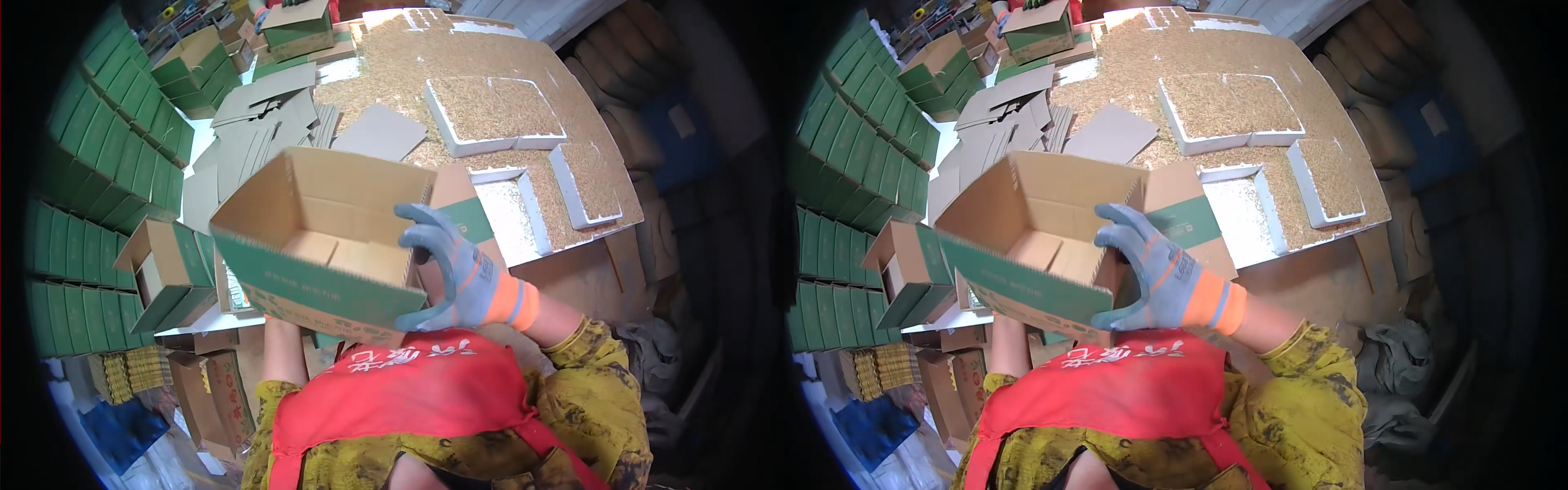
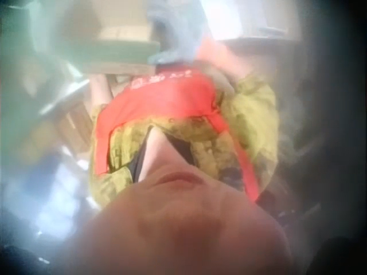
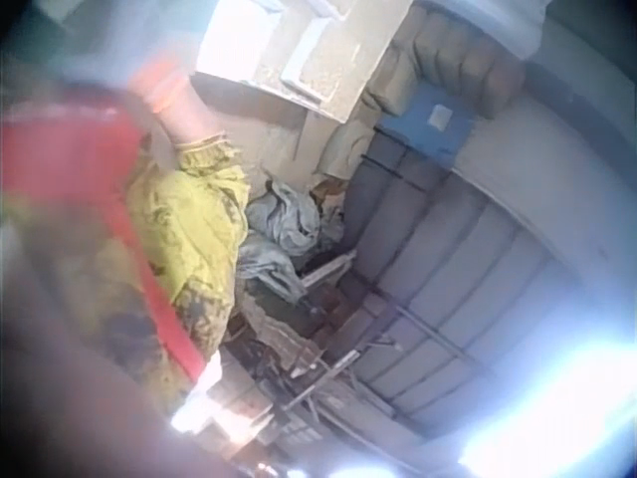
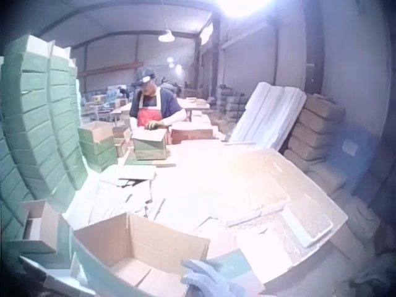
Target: The person assembles cardboard boxes and fills them with material by hand. They fold the flaps of a cardboard box, place a rectangular tray of sawdust-like material inside, add small packets, and then stack the assembled box onto a pile.
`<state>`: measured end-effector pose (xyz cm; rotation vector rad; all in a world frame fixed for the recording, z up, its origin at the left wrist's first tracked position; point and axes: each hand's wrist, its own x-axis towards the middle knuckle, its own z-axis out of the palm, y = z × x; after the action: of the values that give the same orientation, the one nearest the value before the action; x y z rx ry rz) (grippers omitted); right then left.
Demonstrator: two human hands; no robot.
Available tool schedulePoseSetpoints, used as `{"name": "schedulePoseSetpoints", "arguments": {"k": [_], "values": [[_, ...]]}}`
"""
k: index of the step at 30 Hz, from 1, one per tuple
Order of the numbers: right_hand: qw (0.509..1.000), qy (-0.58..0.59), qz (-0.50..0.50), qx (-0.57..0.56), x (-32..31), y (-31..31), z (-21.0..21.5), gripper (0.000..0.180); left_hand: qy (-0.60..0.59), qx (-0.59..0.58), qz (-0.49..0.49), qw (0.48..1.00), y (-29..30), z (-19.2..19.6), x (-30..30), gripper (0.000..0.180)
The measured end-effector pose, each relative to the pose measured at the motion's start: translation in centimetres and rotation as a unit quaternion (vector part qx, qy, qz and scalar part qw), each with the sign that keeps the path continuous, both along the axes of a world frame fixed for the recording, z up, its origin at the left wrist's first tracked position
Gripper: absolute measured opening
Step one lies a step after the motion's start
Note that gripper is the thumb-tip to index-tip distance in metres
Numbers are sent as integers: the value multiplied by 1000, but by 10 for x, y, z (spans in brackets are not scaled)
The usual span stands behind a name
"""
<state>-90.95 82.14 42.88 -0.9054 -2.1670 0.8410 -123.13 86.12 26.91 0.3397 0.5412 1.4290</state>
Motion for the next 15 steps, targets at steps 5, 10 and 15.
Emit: {"name": "schedulePoseSetpoints", "arguments": {"k": [5, 10, 15], "values": [[982, -137, 84, 97, 26, 12, -44, 80, 78, -16, -28, 996, 24, 34, -8, 56], [992, -22, 120, -13, 58, 6, -71, 77, 342, -21, -108, 933, 46, 88, -10, 53], [850, 18, -520, 85, 176, 33, -124, 78, 603, 6, -56, 795, 11, 82, -14, 47]]}}
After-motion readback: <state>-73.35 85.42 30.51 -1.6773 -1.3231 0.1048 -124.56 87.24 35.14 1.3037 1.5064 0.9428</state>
